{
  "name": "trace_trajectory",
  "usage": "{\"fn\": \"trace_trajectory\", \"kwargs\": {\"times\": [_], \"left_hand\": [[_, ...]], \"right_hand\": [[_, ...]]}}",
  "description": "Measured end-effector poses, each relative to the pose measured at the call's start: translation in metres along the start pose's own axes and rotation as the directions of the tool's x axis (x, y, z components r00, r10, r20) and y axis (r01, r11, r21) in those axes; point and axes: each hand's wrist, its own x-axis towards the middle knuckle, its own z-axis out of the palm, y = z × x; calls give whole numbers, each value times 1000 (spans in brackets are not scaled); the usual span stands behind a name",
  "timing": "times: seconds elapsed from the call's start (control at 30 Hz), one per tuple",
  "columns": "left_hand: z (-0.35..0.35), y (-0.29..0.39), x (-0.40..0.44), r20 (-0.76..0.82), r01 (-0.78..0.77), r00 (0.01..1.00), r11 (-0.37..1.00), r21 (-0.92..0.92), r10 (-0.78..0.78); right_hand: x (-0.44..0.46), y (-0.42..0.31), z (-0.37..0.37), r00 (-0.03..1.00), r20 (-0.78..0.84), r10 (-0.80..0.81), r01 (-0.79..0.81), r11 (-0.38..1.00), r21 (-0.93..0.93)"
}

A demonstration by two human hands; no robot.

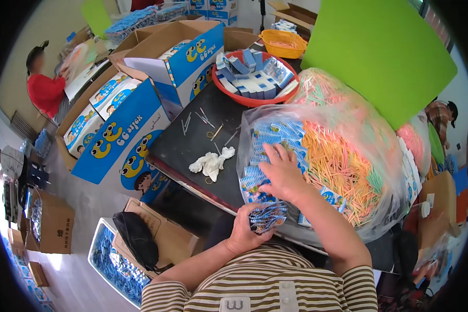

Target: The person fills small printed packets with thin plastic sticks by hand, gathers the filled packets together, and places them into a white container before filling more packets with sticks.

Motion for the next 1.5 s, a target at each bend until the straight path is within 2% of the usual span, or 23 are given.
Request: {"fn": "trace_trajectory", "kwargs": {"times": [0.1,0.2,0.23,0.27,0.3,0.4,0.53,0.6,0.63,0.7,0.83,0.93,0.97,1.03,1.1,1.13,1.2,1.23,1.3,1.33,1.37,1.43,1.5], "left_hand": [[-4,0,4,-63,9,998,1000,-11,-10],[-11,4,17,-53,-227,970,960,167,238],[-10,5,18,-49,-227,970,961,160,237],[-12,5,19,-73,-228,966,953,197,247],[-14,7,20,-92,-232,962,944,234,259],[-9,0,24,175,-257,947,961,-99,271],[16,3,48,144,-410,896,907,-99,421],[12,20,61,344,-178,920,982,-60,188],[13,19,62,397,-60,910,985,-161,120],[8,21,63,424,-35,905,999,-12,36],[10,14,56,465,89,883,995,-41,-60],[16,2,53,482,47,876,993,-111,12],[15,-3,50,464,-4,884,992,-127,63],[14,3,49,444,18,893,983,-183,67],[14,5,50,287,42,957,968,-246,31],[15,-4,45,355,170,932,948,-268,-67],[15,-12,40,280,115,959,952,-283,-32],[16,3,43,299,251,944,890,-379,-139],[13,-9,49,278,38,960,975,-217,25],[15,0,54,352,149,935,944,-294,-38],[15,9,58,431,268,896,901,-342,-103],[9,-5,54,516,345,844,885,-314,-146],[4,-9,49,585,431,775,877,-213,-239]], "right_hand": [[-12,4,0,998,-26,-56,57,998,19],[-35,15,3,989,-76,-125,140,960,241],[-46,15,6,997,71,15,-56,783,620],[-57,13,9,963,255,88,-268,441,857],[-64,4,12,987,100,129,-144,403,904],[-81,-9,-4,980,22,198,-133,565,814],[-86,8,-32,991,20,135,-89,528,844],[-91,36,8,968,150,199,-203,285,937],[-92,40,15,977,102,186,-168,384,908],[-91,44,24,989,6,145,-46,273,961],[-73,35,18,875,271,401,-124,-356,926],[-66,27,44,857,64,511,-179,178,968],[-68,29,47,854,63,516,-175,172,969],[-74,33,49,901,178,395,-50,-313,949],[-80,31,49,897,250,363,-75,-433,898],[-83,21,41,884,312,348,-125,-467,875],[-88,13,46,893,238,383,-165,-215,963],[-91,15,64,881,159,446,-147,-62,987],[-88,12,83,830,11,557,-21,11,1000],[-82,13,101,800,-329,502,160,349,923],[-84,10,90,822,-307,480,57,467,882],[-72,4,110,707,-489,510,168,551,818],[-64,-6,112,586,-420,693,71,472,879]]}}
